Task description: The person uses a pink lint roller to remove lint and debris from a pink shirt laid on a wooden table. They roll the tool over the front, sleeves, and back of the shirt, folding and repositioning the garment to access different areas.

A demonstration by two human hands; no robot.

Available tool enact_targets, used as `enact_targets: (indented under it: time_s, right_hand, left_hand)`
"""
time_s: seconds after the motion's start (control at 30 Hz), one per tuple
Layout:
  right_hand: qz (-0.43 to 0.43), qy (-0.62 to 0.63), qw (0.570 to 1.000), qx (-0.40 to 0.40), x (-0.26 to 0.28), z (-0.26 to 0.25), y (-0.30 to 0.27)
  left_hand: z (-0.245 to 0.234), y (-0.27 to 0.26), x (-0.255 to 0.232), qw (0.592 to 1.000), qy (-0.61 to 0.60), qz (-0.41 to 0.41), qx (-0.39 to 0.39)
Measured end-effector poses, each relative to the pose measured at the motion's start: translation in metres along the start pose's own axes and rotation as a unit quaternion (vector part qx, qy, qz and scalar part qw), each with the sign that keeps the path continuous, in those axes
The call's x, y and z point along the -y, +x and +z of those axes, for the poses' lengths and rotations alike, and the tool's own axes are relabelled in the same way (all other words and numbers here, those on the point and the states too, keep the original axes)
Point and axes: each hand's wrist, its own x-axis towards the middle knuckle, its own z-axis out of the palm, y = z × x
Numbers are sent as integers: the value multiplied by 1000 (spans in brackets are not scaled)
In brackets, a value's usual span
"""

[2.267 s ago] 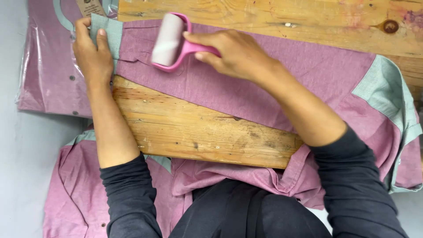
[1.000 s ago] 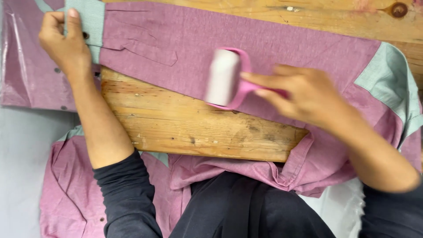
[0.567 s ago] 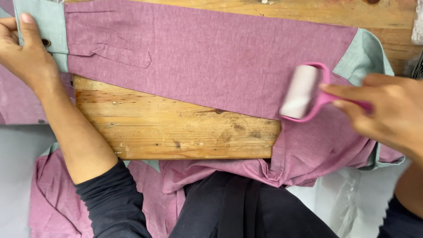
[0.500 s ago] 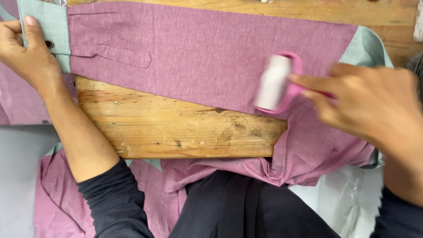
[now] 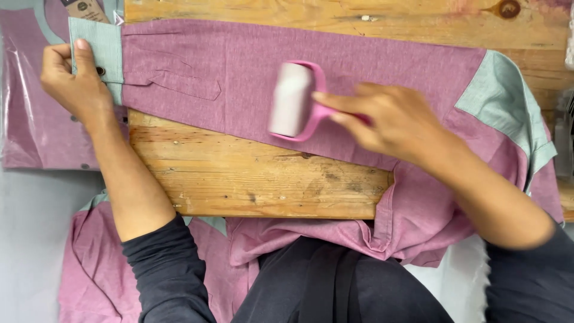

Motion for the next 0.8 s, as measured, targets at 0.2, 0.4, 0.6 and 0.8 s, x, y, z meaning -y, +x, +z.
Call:
enact_targets:
  time_s: [0.2, 0.4, 0.6, 0.8]
  right_hand:
    - [172, 21, 984, 38, -34, -44, -118]
    - [193, 5, 981, 24, -10, -65, -93]
    - [-1, 121, 992, 46, 55, -1, 80]
    - [-10, 165, 985, 49, 31, 40, 62]
  left_hand:
    - [-2, -1, 0, 1000, 14, 18, -1]
    - [-2, -1, -13, 1000, 2, -11, 6]
    - [-2, 0, -18, 1000, -1, -7, 8]
    - [-1, -3, -11, 1000, 9, -15, 7]
